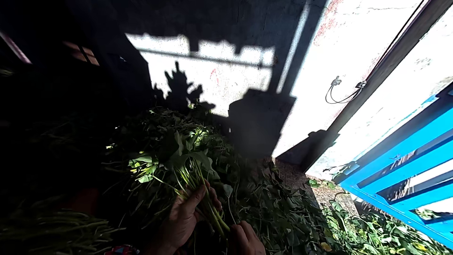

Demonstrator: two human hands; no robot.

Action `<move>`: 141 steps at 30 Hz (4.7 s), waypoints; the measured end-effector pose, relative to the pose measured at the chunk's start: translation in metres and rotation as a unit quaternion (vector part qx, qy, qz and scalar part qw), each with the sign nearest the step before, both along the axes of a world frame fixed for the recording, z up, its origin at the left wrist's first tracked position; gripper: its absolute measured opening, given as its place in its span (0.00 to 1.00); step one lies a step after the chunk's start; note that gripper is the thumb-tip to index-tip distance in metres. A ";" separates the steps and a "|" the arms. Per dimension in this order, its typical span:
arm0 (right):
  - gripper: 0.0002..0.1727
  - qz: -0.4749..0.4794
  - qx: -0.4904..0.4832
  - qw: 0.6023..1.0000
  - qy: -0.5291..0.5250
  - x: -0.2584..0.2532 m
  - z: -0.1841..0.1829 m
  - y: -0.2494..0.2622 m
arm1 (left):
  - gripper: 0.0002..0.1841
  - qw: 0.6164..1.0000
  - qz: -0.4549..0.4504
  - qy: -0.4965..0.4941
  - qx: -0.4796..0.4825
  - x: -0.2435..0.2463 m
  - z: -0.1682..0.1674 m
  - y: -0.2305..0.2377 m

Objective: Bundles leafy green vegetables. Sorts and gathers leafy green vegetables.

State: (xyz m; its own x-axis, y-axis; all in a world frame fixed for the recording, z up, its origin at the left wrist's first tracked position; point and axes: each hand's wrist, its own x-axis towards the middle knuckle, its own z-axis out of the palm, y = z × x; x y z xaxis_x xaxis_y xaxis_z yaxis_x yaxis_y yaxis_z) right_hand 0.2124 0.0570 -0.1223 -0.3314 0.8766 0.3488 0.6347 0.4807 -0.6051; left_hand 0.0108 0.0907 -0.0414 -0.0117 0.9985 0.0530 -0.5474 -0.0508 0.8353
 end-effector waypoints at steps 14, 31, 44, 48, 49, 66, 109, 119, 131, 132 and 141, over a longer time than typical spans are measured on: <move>0.08 0.037 0.167 0.980 -0.100 0.029 -0.027 -0.002 | 0.10 0.969 0.215 0.025 -0.122 -0.004 0.014 0.006; 0.20 0.159 -0.321 0.912 0.197 0.064 -0.021 -0.024 | 0.07 0.933 0.333 0.049 -0.126 -0.038 0.029 0.015; 0.21 -0.209 -0.333 0.597 0.699 0.063 0.017 0.042 | 0.14 0.966 0.245 -0.026 -0.075 -0.001 0.022 0.002; 0.21 -0.337 -0.249 0.651 0.633 0.139 -0.010 0.059 | 0.14 0.942 0.331 -0.044 -0.018 -0.056 0.041 0.005; 0.20 -0.353 -0.256 0.747 0.502 0.158 -0.032 0.059 | 0.15 0.942 0.334 -0.036 0.015 -0.069 0.044 0.003; 0.25 -0.373 -0.569 0.509 0.527 0.045 -0.180 0.078 | 0.11 0.940 0.309 0.078 -0.121 -0.043 0.036 -0.003; 0.15 0.038 -0.422 0.792 0.440 -0.016 0.014 -0.003 | 0.10 0.987 -0.021 0.149 -0.050 0.013 -0.021 -0.007; 0.12 -0.069 -0.372 0.597 0.708 -0.038 0.022 0.001 | 0.08 0.980 0.071 0.117 -0.141 0.019 -0.018 0.001; 0.29 0.002 -0.328 0.910 0.255 0.026 -0.012 -0.030 | 0.07 0.936 0.290 0.117 -0.160 -0.015 0.009 0.018; 0.39 -0.026 -0.274 0.940 0.204 0.025 -0.012 -0.031 | 0.07 0.938 0.288 0.119 -0.151 -0.012 0.007 0.017; 0.14 -0.001 0.022 0.997 -0.068 -0.022 -0.015 -0.020 | 0.06 0.952 0.235 0.102 -0.168 0.007 -0.001 0.011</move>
